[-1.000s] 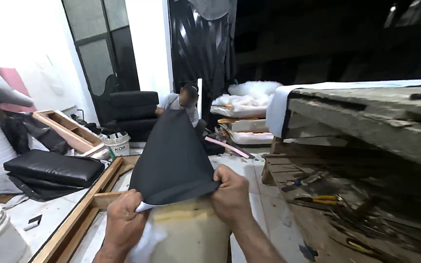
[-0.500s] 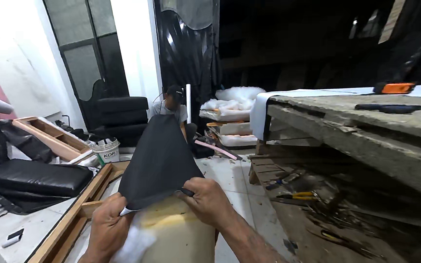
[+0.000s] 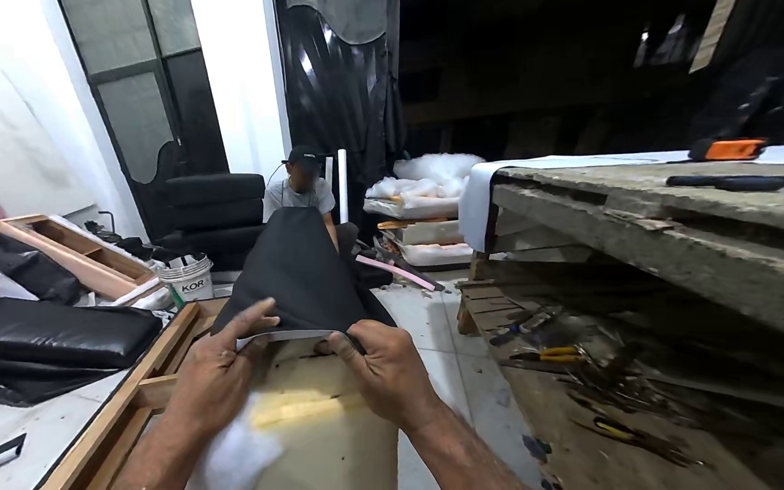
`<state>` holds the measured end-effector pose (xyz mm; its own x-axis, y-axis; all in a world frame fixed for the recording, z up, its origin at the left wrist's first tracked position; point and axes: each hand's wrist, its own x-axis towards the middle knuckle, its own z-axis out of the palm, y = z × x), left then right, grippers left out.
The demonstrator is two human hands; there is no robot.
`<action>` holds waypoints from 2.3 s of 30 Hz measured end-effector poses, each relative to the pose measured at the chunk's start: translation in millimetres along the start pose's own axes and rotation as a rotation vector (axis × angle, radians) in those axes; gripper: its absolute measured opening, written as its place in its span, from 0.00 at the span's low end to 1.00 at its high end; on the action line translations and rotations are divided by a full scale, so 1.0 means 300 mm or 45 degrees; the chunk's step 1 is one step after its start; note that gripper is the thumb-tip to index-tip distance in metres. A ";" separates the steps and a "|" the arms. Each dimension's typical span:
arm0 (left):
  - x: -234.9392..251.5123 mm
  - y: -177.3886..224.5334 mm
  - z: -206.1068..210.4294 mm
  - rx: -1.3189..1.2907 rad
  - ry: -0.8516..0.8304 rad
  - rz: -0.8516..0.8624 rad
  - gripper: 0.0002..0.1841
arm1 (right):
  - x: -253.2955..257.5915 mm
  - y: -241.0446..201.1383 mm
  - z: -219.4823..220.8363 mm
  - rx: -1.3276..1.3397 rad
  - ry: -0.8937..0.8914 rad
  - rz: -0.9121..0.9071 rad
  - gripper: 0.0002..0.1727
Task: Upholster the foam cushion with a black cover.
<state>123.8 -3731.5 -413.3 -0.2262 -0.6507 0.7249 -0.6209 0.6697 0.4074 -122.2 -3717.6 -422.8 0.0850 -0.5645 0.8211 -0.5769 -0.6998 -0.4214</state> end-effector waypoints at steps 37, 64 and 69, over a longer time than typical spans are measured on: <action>-0.045 0.178 0.127 -0.072 0.541 -0.441 0.19 | -0.003 -0.094 0.030 -0.353 0.088 0.073 0.29; -0.102 0.183 0.191 -0.354 0.915 -0.256 0.15 | -0.047 -0.059 0.089 -0.439 0.496 -0.173 0.33; -0.110 0.172 0.191 -0.370 0.908 -0.214 0.14 | -0.043 -0.060 0.085 -0.419 0.488 -0.175 0.33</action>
<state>56.1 -3696.1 -448.0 0.4508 -0.4307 0.7818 -0.3607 0.7133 0.6009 -92.2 -3708.9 -435.5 -0.0902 -0.2330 0.9683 -0.8112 -0.5468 -0.2072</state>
